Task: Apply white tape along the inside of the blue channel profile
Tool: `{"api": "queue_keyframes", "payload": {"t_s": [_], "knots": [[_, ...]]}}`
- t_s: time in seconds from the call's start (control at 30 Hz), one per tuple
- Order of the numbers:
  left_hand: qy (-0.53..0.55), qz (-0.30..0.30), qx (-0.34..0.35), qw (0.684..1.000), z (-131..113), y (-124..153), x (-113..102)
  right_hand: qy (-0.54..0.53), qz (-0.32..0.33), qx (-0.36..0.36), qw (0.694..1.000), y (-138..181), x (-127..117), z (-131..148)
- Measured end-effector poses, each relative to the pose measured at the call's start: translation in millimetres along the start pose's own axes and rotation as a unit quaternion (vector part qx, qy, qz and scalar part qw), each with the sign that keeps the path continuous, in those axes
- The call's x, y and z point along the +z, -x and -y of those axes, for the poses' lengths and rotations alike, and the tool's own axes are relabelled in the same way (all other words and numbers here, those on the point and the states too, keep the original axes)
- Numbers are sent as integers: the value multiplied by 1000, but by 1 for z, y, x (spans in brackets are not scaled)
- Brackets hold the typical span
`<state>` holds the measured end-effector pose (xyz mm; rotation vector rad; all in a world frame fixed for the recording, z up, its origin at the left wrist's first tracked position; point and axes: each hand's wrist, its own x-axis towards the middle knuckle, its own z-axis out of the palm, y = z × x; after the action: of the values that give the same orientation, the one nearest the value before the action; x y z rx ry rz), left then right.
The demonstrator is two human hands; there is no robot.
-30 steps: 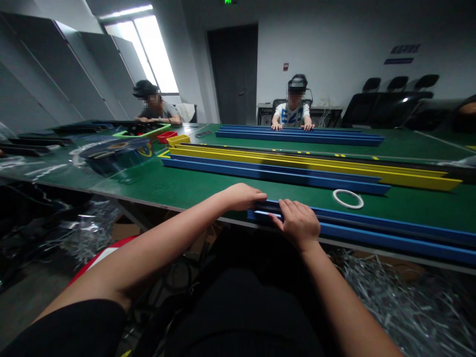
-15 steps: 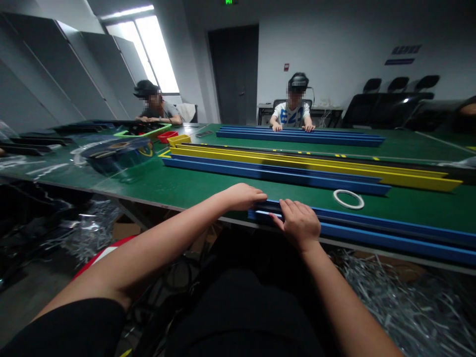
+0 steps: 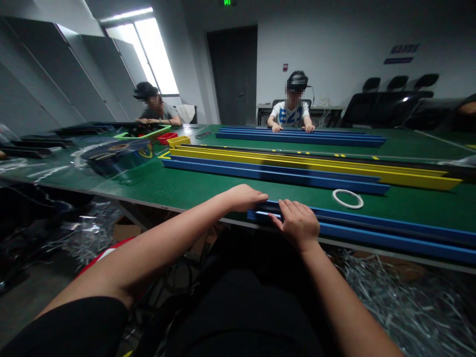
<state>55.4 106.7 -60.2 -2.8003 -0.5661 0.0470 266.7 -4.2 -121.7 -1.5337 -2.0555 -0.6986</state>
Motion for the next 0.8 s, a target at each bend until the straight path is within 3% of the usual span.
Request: {"api": "queue_keyframes", "payload": {"t_s": [0.13,0.37,0.53,0.8], "knots": [[7,-20,16,1000,0,3,3,2,1,-1,1000,0,0,0],[24,-98,102,990,0,5,1,-6,-1,4,1000,0,1,0],[16,-91,106,990,2,9,0,-23,-2,8,1000,0,1,0],[20,-72,81,994,6,18,17,-15,4,6,1000,1,-1,0]]}}
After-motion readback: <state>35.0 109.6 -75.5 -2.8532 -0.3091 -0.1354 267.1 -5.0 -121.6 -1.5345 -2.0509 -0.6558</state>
